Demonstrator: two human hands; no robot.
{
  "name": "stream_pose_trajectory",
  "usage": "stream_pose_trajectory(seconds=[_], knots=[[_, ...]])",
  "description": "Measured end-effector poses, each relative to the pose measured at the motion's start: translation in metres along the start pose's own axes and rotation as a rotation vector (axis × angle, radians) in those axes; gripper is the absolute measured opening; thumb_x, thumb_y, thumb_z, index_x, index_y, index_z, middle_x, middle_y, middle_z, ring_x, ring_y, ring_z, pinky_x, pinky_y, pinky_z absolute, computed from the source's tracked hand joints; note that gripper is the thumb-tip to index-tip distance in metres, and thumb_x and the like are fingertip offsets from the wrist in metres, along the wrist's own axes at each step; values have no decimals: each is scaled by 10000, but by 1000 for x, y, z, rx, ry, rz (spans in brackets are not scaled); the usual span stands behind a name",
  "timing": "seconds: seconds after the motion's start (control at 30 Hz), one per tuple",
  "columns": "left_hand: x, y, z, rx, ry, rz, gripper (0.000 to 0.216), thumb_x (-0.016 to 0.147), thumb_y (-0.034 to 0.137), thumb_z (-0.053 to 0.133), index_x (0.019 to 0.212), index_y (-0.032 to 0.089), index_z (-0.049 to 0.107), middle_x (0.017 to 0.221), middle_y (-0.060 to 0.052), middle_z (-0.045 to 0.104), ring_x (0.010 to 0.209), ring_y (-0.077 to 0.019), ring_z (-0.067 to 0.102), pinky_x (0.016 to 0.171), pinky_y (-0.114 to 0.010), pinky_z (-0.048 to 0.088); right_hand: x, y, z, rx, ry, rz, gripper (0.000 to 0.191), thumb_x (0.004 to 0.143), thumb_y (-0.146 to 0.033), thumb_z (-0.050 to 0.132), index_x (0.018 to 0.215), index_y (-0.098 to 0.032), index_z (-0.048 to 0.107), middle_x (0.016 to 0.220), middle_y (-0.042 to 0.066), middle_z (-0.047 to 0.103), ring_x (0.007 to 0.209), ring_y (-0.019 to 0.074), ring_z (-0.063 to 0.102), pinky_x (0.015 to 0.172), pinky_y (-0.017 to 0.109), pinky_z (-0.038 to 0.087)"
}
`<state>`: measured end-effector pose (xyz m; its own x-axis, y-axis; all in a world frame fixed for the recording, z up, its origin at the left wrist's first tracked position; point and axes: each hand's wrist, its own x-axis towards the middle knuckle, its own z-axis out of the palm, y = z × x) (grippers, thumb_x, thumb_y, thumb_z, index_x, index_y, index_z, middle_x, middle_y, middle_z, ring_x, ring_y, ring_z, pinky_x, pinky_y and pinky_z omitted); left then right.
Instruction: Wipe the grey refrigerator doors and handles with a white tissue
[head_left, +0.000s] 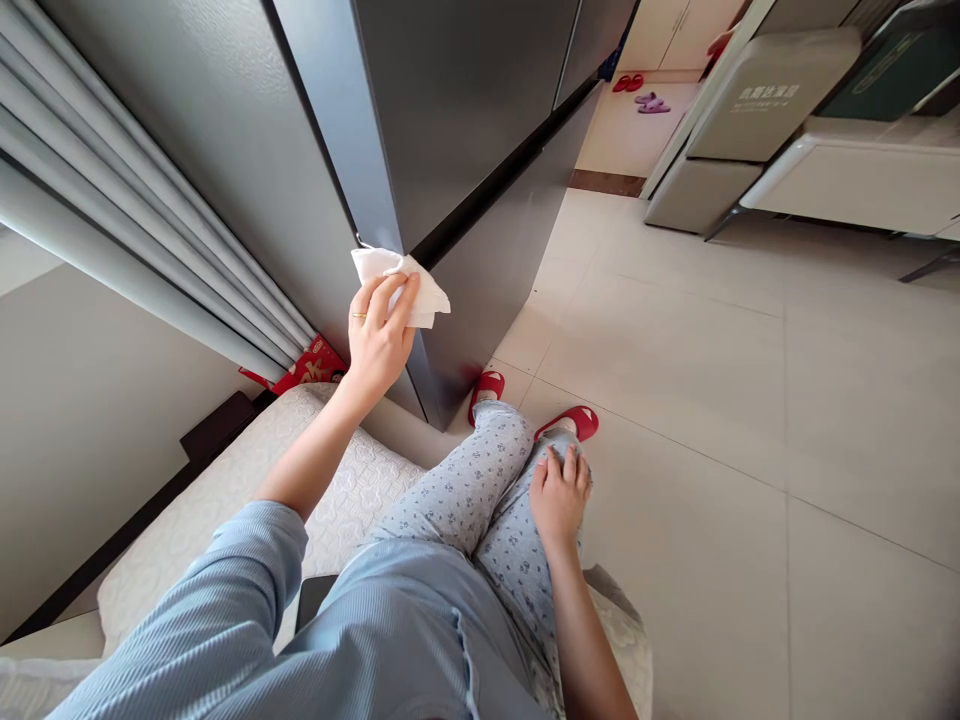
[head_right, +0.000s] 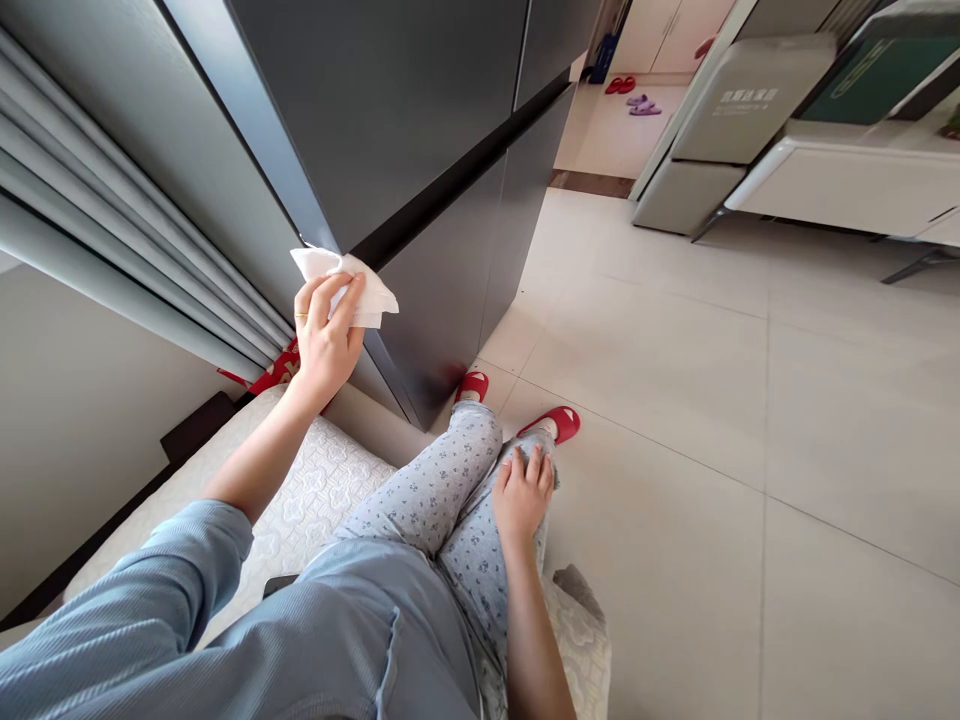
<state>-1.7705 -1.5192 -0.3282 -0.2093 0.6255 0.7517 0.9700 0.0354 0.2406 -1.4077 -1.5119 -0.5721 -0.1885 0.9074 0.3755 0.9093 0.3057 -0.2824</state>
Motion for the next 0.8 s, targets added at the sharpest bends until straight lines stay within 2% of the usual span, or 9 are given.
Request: stream_pose_trajectory(seconds=[0.2,0.4,0.57,0.7,0.8], knots=[[18,17,-9,9,-127,63,498,1077,280,348,1474,204,639,1401,-149,675,1379,-310,578,1250,-522,396,0,0,1,6,9,0,549,1090,-390,357,1264,-92,784,1520,237,584,1442,399,457,1170,601,432],[41,36,15,-70,-86,-22,610,1103,336,186,1371,103,682,1182,-215,711,1221,-328,653,1192,-527,438,1,-3,-1,10,-12,13,551,1086,-384,356,1263,-80,781,1518,245,582,1439,402,454,1177,598,416],[61,36,57,-123,-56,-54,685,1093,388,152,1294,-12,670,1029,-252,680,1155,-367,660,1132,-528,463,-1,-2,1,-4,13,5,557,1088,-386,343,1257,-90,784,1515,228,589,1434,395,464,1168,587,426],[84,25,110,-196,-6,-56,758,1081,447,109,1318,-48,632,1049,-264,657,1221,-383,616,1121,-521,463,-2,-2,3,-24,35,-6,539,1091,-374,352,1246,-100,789,1505,220,600,1424,390,479,1148,577,444],[111,21,151,-229,-35,-74,758,1067,500,163,1337,-37,626,1111,-277,640,1288,-418,573,1135,-585,444,0,-2,5,-29,41,-15,521,1088,-361,368,1232,-97,793,1495,223,606,1416,391,485,1147,578,444]])
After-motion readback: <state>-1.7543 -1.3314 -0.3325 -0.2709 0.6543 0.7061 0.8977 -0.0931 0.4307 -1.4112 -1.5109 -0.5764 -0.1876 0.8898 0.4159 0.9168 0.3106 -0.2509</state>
